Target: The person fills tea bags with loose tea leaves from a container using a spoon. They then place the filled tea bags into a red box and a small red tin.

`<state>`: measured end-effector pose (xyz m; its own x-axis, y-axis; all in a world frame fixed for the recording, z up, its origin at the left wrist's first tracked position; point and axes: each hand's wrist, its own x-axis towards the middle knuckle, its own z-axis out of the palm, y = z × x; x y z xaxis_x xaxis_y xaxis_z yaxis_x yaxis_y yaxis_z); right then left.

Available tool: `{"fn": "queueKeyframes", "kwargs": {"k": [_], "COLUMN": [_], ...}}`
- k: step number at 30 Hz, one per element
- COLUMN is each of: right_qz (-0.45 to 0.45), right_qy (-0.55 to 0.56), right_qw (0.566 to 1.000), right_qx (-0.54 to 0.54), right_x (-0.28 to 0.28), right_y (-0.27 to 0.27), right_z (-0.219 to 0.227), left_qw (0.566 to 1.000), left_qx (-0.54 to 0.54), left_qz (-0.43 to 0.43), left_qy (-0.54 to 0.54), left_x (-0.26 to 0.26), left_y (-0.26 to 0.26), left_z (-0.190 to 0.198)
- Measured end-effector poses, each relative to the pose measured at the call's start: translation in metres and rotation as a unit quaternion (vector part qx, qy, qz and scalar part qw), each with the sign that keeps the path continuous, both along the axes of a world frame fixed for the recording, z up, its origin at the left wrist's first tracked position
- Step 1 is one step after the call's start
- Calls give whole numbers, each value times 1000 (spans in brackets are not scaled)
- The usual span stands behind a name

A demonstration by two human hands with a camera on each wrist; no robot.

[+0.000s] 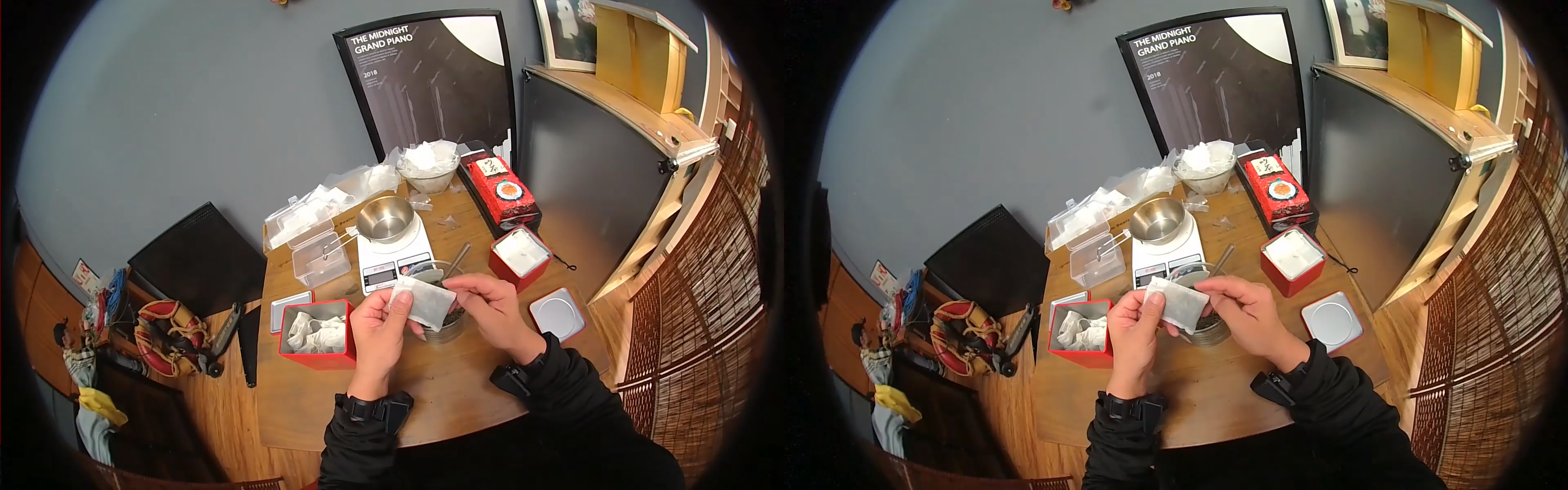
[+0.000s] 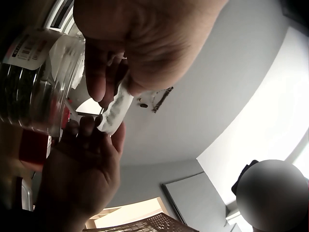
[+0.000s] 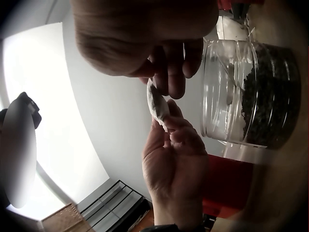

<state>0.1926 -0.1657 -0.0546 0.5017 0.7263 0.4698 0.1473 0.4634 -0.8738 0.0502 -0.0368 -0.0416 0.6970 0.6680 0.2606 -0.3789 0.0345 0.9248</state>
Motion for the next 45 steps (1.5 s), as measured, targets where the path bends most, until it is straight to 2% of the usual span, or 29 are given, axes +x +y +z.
{"fn": "queueKeyframes", "kwargs": {"k": [2,4,7,17,19,23,25,29,31,34,37,40,45], "right_qz": [9,-32,-55,-96,-111,-112,-129,-129,-141,-149,-160,-164,-181], "right_qy": [-8,-133,-176,-157,-140,-144,-107,-101,-137,-178,-200,-203,-187], "right_qw": [1000,991,983,983,984,983,986,986,979,969,964,962,962], "right_qx": [0,2,20,16,8,-32,-24,-44,-56,-78,-71,-82,-81], "right_x": [1,2,-1,6,8,11,10,10,10,10,10,10,10], "right_y": [0,0,0,0,-1,-3,0,1,1,0,0,1,2], "right_z": [1,4,8,4,3,4,1,-1,0,1,2,4,1], "left_qw": [1000,1000,1000,997,999,999,994,985,964,951,940,933,937], "left_qx": [-7,-5,-5,-69,12,43,94,152,237,280,320,333,329], "left_qz": [-1,-2,-7,-27,-19,-3,28,63,93,94,98,117,98], "left_qy": [-1,-5,-8,-29,25,7,43,60,77,87,68,70,68], "left_x": [0,0,0,-4,-7,-3,-3,1,2,1,2,3,0], "left_y": [1,1,1,-2,0,-1,-3,0,0,-5,-3,-3,-3], "left_z": [0,1,0,6,3,-6,-7,-16,-16,-7,-9,-9,-5]}}
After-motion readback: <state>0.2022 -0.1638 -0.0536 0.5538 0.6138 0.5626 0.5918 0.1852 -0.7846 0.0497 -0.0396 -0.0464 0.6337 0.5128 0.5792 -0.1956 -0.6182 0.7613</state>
